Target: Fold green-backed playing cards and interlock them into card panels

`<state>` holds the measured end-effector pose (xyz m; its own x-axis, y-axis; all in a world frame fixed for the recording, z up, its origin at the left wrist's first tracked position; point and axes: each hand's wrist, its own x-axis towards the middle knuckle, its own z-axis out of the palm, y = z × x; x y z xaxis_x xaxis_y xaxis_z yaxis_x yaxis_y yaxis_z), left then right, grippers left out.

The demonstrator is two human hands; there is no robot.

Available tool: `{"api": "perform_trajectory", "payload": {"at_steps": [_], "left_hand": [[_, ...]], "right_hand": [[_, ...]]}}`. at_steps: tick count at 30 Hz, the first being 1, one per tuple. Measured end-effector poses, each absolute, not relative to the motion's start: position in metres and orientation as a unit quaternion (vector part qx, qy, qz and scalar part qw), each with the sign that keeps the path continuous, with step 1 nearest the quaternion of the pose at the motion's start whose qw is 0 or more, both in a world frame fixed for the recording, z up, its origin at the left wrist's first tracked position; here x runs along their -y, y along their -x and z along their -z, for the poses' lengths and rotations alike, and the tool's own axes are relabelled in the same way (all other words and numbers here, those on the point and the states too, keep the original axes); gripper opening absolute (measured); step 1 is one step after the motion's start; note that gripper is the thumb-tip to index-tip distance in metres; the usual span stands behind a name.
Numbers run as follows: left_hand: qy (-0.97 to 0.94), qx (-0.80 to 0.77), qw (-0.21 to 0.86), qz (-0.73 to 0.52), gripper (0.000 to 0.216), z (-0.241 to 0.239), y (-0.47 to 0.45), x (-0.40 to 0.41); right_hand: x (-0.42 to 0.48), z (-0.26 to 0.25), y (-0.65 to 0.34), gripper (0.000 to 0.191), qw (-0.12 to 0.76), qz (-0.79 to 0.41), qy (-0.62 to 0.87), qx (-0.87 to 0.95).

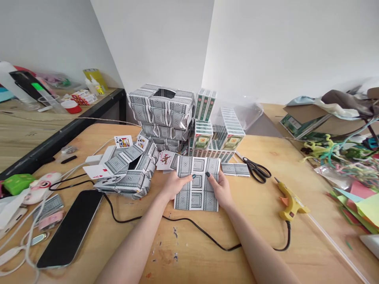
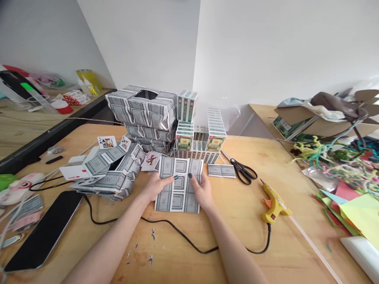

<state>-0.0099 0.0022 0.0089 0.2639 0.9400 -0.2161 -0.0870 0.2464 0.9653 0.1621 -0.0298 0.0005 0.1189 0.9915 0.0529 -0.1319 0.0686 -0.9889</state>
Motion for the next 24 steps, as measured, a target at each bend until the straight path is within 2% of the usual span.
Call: {"api": "perform_trajectory", "payload": {"at_steps": [15,21,24], "left_hand": [[-0.483,-0.464,0.63,-0.393,0.031,-0.0163,0.0064,0.0005],[-0.49,-0.458,0.629,-0.394,0.031,-0.0131,0.0067,-0.0004],[-0.496,-0.457,0.627,-0.39,0.029,-0.0124,0.0078,-0.0006]], "right_hand": [[0.0303,-0.0011,-0.1603,0.033,0.583,-0.501,0.481,0.421],[0.0298,0.0022,-0.1596,0.047,0.6,-0.48,0.487,0.415],[0.0296,0.0036,-0.1602,0.047,0.597,-0.487,0.486,0.412]]}}
